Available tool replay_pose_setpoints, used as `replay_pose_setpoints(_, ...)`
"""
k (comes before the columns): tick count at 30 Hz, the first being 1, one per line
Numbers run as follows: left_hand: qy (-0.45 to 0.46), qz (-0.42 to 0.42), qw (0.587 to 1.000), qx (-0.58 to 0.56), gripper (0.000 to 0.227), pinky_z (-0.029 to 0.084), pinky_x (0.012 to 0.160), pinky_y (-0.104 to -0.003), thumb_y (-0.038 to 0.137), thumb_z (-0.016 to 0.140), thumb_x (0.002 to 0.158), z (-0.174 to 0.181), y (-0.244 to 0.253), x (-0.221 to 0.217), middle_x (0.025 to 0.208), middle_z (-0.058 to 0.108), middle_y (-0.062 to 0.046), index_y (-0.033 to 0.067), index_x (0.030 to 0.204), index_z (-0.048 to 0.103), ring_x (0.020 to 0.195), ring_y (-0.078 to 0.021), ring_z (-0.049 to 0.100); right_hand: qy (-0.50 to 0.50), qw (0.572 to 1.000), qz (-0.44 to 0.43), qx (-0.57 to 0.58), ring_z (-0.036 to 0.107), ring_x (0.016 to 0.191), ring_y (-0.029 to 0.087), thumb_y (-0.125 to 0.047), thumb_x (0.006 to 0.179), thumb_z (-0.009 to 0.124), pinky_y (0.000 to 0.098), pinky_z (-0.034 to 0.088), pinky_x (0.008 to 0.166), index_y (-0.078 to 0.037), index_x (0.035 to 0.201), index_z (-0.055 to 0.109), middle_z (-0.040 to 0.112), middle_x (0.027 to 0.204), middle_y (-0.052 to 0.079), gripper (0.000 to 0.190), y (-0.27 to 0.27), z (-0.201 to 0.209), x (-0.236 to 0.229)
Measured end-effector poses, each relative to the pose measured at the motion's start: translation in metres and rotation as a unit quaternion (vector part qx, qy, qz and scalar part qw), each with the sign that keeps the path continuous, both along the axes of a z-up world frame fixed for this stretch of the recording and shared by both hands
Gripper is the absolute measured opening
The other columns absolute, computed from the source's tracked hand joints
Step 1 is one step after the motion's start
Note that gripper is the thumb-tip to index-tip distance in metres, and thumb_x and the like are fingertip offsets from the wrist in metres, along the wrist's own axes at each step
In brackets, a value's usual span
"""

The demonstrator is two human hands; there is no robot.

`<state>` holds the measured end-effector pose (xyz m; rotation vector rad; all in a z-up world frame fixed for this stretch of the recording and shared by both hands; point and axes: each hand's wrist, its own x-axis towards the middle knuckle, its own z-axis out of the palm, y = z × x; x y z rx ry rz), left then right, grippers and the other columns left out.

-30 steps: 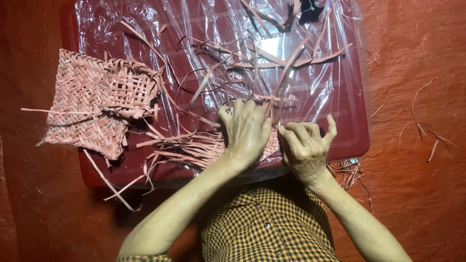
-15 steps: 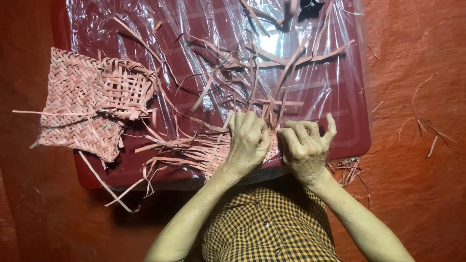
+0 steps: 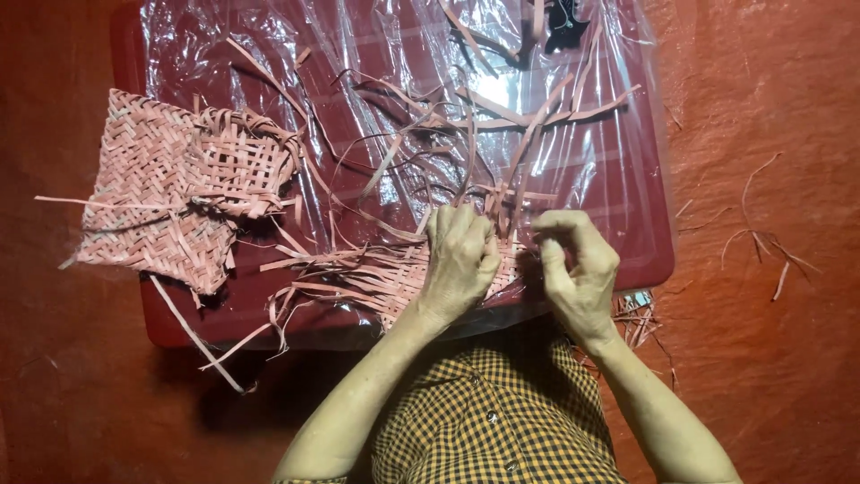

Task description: Weaving thin pink plastic strips together to create a mesh mat or bag

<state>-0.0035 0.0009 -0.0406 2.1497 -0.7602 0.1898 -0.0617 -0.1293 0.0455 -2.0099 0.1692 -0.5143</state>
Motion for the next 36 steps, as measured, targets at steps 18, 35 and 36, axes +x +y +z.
replay_pose_setpoints(18, 0.033, 0.003, 0.999, -0.011, 0.016, 0.032, 0.085, -0.038, 0.003, 0.055, 0.069, 0.016, 0.002, 0.000, 0.069, 0.036, -0.001, 0.0115, 0.065, 0.042, 0.077, -0.0178, 0.040, 0.116, 0.983, 0.017, -0.139, 0.061, 0.061, 0.031, -0.025, 0.076, 0.070, 0.0385, 0.046, 0.053, -0.013, 0.079, 0.057, 0.060, 0.063, 0.009, 0.019, -0.006, -0.040, 0.026)
replay_pose_setpoints(35, 0.007, 0.001, 1.000, 0.015, 0.014, 0.034, 0.084, -0.036, 0.000, 0.056, 0.068, -0.004, -0.001, 0.000, 0.069, 0.038, -0.002, 0.0095, 0.066, 0.046, 0.075, -0.0175, 0.040, 0.060, 0.994, 0.001, -0.094, 0.061, 0.072, 0.031, -0.012, 0.080, 0.065, 0.0408, 0.048, 0.063, -0.007, 0.095, 0.052, 0.061, 0.078, 0.012, 0.020, -0.014, -0.013, 0.018)
replay_pose_setpoints(36, 0.006, 0.002, 1.000, 0.011, 0.014, 0.034, 0.083, -0.036, -0.002, 0.055, 0.067, -0.004, 0.000, -0.001, 0.068, 0.038, -0.002, 0.0091, 0.066, 0.046, 0.075, -0.0179, 0.040, 0.037, 0.996, -0.028, -0.080, 0.061, 0.071, 0.025, -0.006, 0.087, 0.057, 0.0355, 0.049, 0.064, -0.007, 0.098, 0.051, 0.061, 0.080, 0.010, 0.012, -0.018, -0.013, 0.011)
